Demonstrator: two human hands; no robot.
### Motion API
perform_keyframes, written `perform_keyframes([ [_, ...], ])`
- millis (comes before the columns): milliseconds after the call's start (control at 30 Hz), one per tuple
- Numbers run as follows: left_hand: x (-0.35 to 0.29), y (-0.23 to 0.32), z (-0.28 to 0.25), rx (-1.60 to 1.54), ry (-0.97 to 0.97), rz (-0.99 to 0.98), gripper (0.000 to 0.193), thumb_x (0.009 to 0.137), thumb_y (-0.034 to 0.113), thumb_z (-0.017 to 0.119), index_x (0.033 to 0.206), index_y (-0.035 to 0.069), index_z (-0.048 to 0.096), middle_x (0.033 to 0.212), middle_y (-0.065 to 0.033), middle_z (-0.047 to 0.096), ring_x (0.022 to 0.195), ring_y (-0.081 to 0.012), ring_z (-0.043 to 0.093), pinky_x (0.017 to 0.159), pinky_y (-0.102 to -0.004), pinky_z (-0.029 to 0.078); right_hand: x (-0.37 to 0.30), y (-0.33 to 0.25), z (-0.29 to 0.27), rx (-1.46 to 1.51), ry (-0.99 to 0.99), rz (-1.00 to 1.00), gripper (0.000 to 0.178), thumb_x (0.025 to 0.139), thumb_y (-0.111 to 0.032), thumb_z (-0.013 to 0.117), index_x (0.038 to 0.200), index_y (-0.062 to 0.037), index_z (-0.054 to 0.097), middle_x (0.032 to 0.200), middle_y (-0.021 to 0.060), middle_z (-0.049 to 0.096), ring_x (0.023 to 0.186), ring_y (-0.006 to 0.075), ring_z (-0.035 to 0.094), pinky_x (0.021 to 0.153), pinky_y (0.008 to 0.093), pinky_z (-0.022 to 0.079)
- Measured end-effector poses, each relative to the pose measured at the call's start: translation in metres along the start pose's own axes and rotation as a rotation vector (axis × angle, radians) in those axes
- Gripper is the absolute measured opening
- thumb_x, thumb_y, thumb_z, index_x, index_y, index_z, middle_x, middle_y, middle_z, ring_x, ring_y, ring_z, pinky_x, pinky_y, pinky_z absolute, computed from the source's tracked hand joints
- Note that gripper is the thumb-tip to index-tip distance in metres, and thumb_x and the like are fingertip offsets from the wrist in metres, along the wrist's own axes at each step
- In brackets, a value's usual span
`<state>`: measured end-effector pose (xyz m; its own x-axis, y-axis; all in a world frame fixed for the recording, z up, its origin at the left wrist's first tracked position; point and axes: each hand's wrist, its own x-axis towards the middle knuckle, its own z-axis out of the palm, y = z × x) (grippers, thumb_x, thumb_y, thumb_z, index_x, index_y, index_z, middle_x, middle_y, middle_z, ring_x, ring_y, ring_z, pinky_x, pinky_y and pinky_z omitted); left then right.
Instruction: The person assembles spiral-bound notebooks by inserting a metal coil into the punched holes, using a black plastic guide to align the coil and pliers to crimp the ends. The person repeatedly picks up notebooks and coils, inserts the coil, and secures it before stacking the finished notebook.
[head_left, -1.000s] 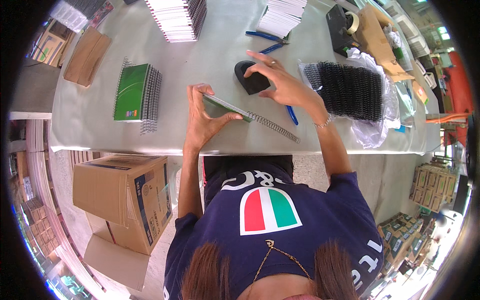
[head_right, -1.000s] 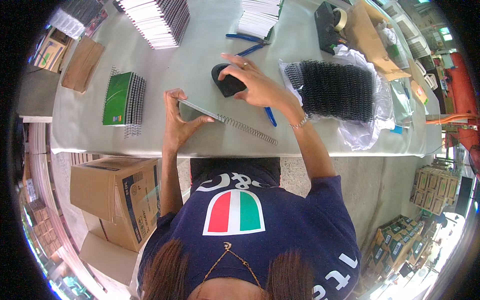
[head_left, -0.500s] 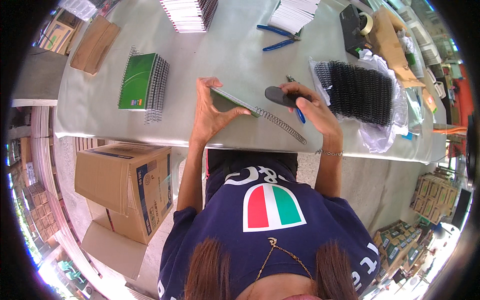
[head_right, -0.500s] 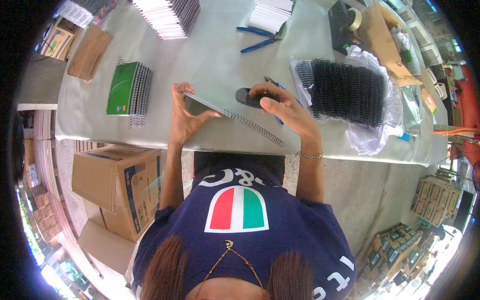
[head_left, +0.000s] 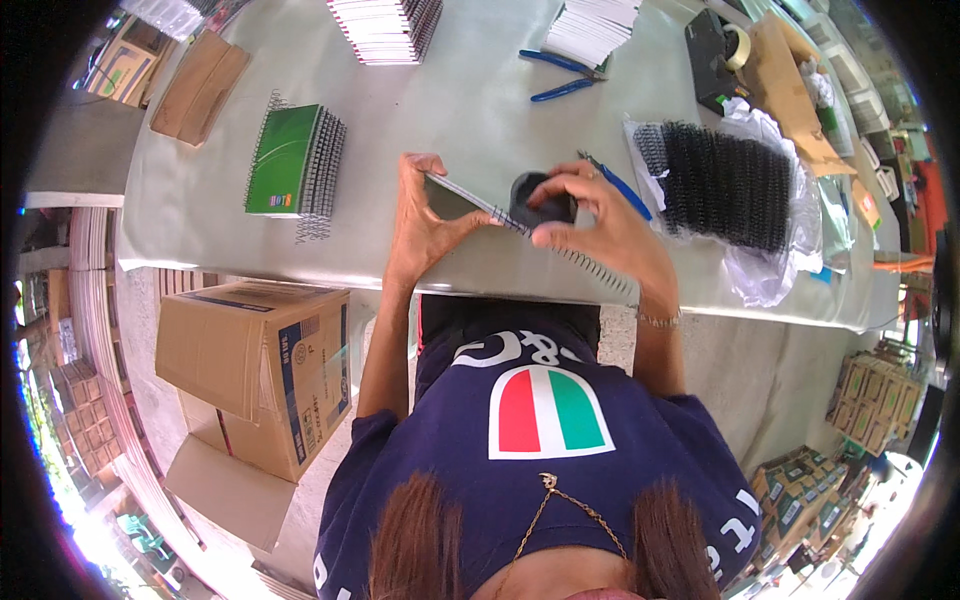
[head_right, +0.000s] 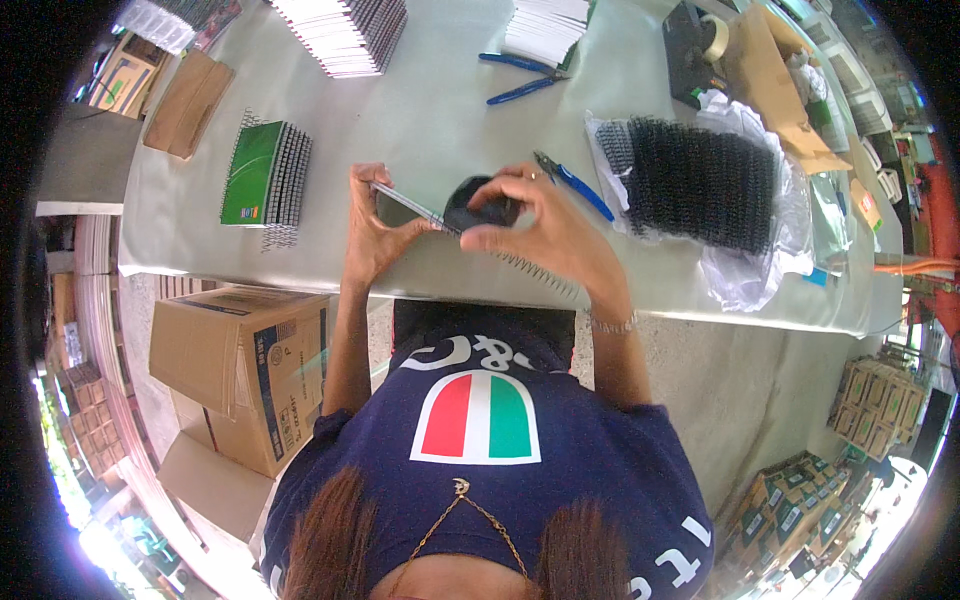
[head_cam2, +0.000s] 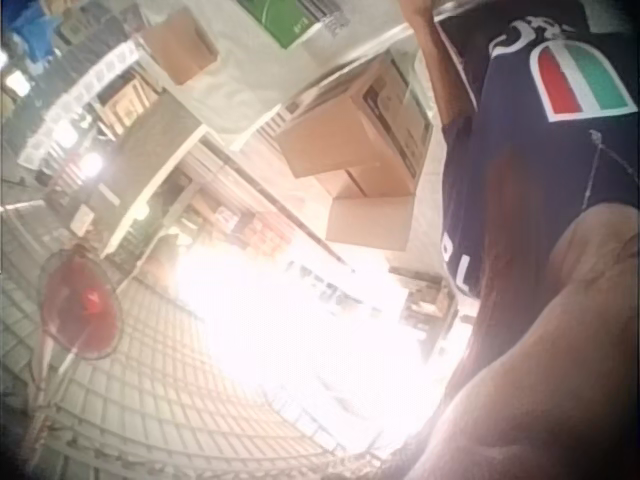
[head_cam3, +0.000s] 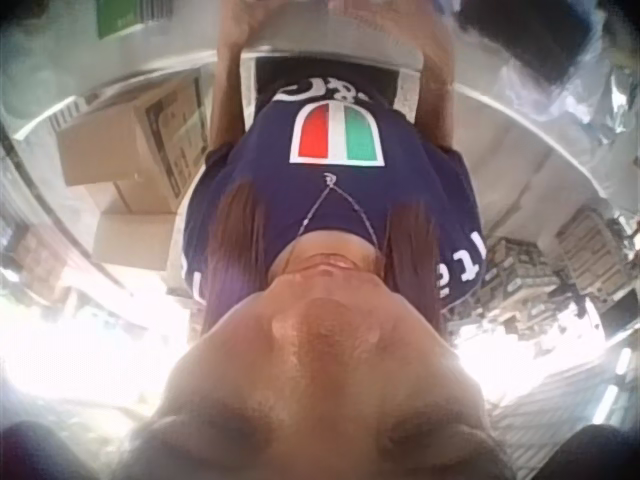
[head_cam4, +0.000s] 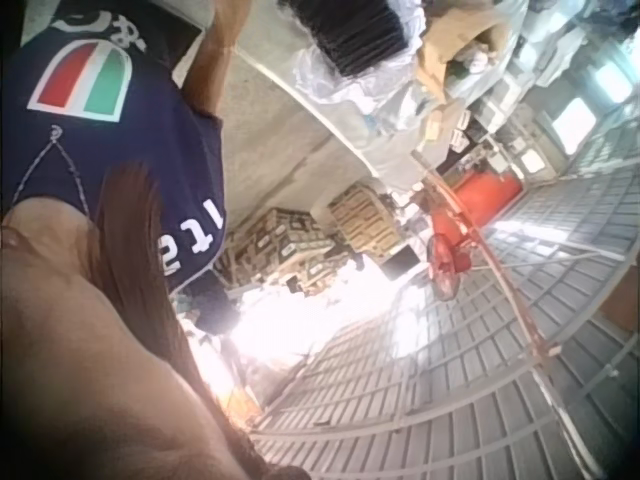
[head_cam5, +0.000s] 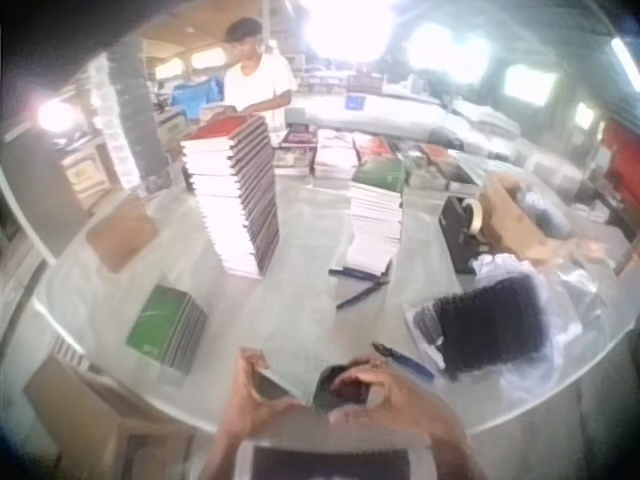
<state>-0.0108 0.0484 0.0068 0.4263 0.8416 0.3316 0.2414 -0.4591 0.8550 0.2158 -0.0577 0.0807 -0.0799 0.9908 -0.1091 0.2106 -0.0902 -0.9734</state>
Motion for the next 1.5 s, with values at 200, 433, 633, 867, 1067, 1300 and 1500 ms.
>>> perform_keyframes([
  [200, 0.001, 0.007, -0.001, 0.033, 0.011, -0.006, 0.085, 0.051, 0.031, 0.100, 0.110, 0.005, 0.043, 0.105, -0.0092, 0.041, 0.100, -0.0266, 0.047, 0.090, -0.0380, 0.044, 0.004, -0.005, 0.007, -0.302, 0.112, 0.099, 0.060, 0.078, -0.053, 0.080, 0.112, -0.0044, 0.071, 0.122, 0.0104, 0.058, 0.109, 0.0171, 0.058, 0.089, 0.0288, 0.047],
  [433, -0.001, 0.003, -0.002, 0.040, 0.006, 0.038, 0.084, 0.053, 0.032, 0.099, 0.110, 0.005, 0.044, 0.105, -0.0093, 0.042, 0.100, -0.0266, 0.047, 0.090, -0.0387, 0.044, -0.006, 0.005, -0.004, 0.332, -0.030, 0.003, 0.059, 0.077, -0.050, 0.083, 0.115, -0.0070, 0.071, 0.118, 0.0105, 0.063, 0.104, 0.0176, 0.060, 0.091, 0.0288, 0.046],
  [633, 0.000, 0.001, 0.000, 0.027, -0.003, 0.034, 0.083, 0.053, 0.030, 0.099, 0.111, 0.005, 0.044, 0.104, -0.0090, 0.042, 0.100, -0.0265, 0.047, 0.090, -0.0384, 0.044, 0.011, 0.007, -0.003, -0.119, 0.035, 0.037, 0.075, 0.066, -0.056, 0.086, 0.114, -0.0011, 0.069, 0.122, 0.0089, 0.058, 0.117, 0.0197, 0.055, 0.099, 0.0299, 0.043],
  [867, -0.001, -0.005, -0.002, -0.100, -0.055, -0.021, 0.077, 0.057, 0.020, 0.097, 0.110, 0.006, 0.044, 0.103, -0.0086, 0.042, 0.100, -0.0250, 0.047, 0.091, -0.0350, 0.042, 0.000, -0.027, 0.010, -0.170, -0.062, -0.126, 0.064, 0.067, -0.046, 0.089, 0.114, -0.0063, 0.072, 0.122, 0.0127, 0.061, 0.112, 0.0230, 0.059, 0.098, 0.0335, 0.045],
  [1067, 0.000, -0.015, -0.001, -0.177, -0.053, 0.023, 0.072, 0.057, 0.015, 0.095, 0.106, 0.006, 0.042, 0.100, -0.0078, 0.042, 0.095, -0.0247, 0.046, 0.090, -0.0333, 0.042, -0.002, -0.043, 0.012, -0.292, -0.214, -0.163, 0.070, 0.064, -0.044, 0.092, 0.120, -0.0069, 0.071, 0.130, 0.0165, 0.058, 0.122, 0.0240, 0.056, 0.104, 0.0346, 0.043],
  [1300, -0.003, -0.016, 0.003, -0.101, -0.042, 0.058, 0.080, 0.053, 0.024, 0.099, 0.106, 0.007, 0.042, 0.098, -0.0070, 0.042, 0.094, -0.0240, 0.048, 0.087, -0.0347, 0.043, 0.012, -0.022, 0.008, -0.040, -0.168, -0.078, 0.066, 0.071, -0.049, 0.086, 0.119, -0.0062, 0.072, 0.127, 0.0186, 0.060, 0.110, 0.0260, 0.060, 0.091, 0.0329, 0.048],
  [1500, -0.002, -0.008, -0.002, -0.068, -0.040, 0.073, 0.082, 0.051, 0.028, 0.100, 0.107, 0.007, 0.043, 0.100, -0.0077, 0.043, 0.095, -0.0248, 0.049, 0.087, -0.0357, 0.044, 0.021, -0.007, 0.016, -0.255, 0.029, -0.061, 0.070, 0.073, -0.053, 0.083, 0.118, -0.0007, 0.071, 0.120, 0.0158, 0.061, 0.106, 0.0243, 0.059, 0.089, 0.0339, 0.047],
])
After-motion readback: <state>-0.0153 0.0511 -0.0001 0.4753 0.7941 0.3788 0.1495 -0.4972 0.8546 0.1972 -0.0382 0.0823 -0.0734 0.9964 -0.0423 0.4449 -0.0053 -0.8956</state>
